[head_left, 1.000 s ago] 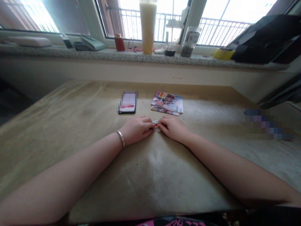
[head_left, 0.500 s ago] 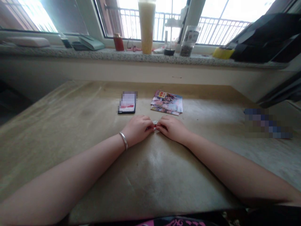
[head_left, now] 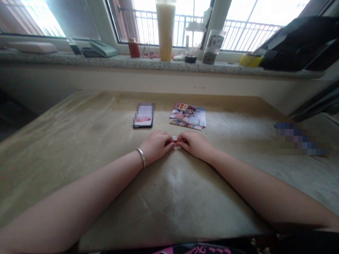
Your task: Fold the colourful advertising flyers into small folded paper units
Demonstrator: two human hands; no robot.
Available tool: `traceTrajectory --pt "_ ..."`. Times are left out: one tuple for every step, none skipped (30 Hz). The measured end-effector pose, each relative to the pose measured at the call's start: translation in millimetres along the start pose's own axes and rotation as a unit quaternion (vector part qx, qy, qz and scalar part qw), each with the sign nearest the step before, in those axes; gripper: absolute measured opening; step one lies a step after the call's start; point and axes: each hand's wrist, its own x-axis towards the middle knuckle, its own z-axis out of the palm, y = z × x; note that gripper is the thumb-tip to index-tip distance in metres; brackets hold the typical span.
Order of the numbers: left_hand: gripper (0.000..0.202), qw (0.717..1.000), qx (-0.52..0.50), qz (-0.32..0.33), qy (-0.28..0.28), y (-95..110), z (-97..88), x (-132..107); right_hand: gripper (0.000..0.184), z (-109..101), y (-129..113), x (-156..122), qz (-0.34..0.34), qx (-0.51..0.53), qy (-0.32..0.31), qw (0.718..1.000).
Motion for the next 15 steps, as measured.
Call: traceTrajectory --pt "0.018 1.000 0.000 0.014 0.002 -0.6 0.1 -0.1 0.009 -0.3 0.1 0.0 -0.001 0.003 0.002 1.000" --pt "0.017 1.000 0.001 0.027 0.003 -1.1 -0.1 -0.3 0.008 -0.7 0.2 -0.2 -0.002 0.008 0.004 1.000" --pt "0.017 0.999 0.003 0.035 0.003 -1.3 -0.3 -0.4 0.008 -1.2 0.5 -0.5 -0.004 0.015 0.006 1.000" --pt "0.016 0.999 0.006 0.038 0.002 -1.4 -0.5 -0.4 0.008 -1.8 0.9 -1.1 -0.006 0.022 0.008 1.000" --pt "0.016 0.999 0.009 0.035 0.001 -1.2 -0.8 -0.2 0.009 -2.5 1.4 -1.7 -0.011 0.029 0.009 0.999" --pt "0.016 1.000 0.010 0.028 -0.003 -0.9 -1.0 0.0 0.010 -3.1 2.1 -2.5 -0.019 0.034 0.009 0.999" --pt "0.015 1.000 0.008 0.019 -0.006 -0.5 -1.1 0.4 0.013 -3.8 2.7 -3.3 -0.028 0.036 0.009 0.999" --pt "0.014 1.000 0.004 0.010 -0.010 0.1 -1.2 0.8 0.015 -4.3 3.4 -4.0 -0.037 0.033 0.008 0.999" --pt "0.013 1.000 -0.001 0.001 -0.015 0.6 -1.2 1.2 0.017 -4.7 4.0 -4.6 -0.042 0.028 0.007 0.999" --pt "0.013 1.000 -0.007 -0.006 -0.018 1.0 -1.3 1.6 0.019 -4.9 4.4 -5.0 -0.042 0.021 0.006 0.999" --pt "0.013 1.000 -0.011 -0.012 -0.020 1.4 -1.5 2.0 0.020 -5.0 4.6 -5.2 -0.034 0.014 0.005 0.999" --pt "0.014 1.000 -0.014 -0.017 -0.022 1.8 -1.8 2.4 0.021 -5.0 4.5 -5.1 -0.023 0.007 0.005 1.000" --pt "0.014 0.999 -0.017 -0.020 -0.024 2.0 -2.2 2.6 0.021 -5.0 4.2 -4.8 -0.010 0.001 0.003 1.000" --pt "0.015 0.999 -0.019 -0.023 -0.026 2.2 -2.7 2.9 0.022 -5.0 3.6 -4.3 0.002 -0.004 0.000 1.000" --pt "0.015 0.999 -0.021 -0.026 -0.028 2.3 -3.4 3.1 0.022 -5.1 2.8 -3.6 0.014 -0.008 -0.003 1.000"
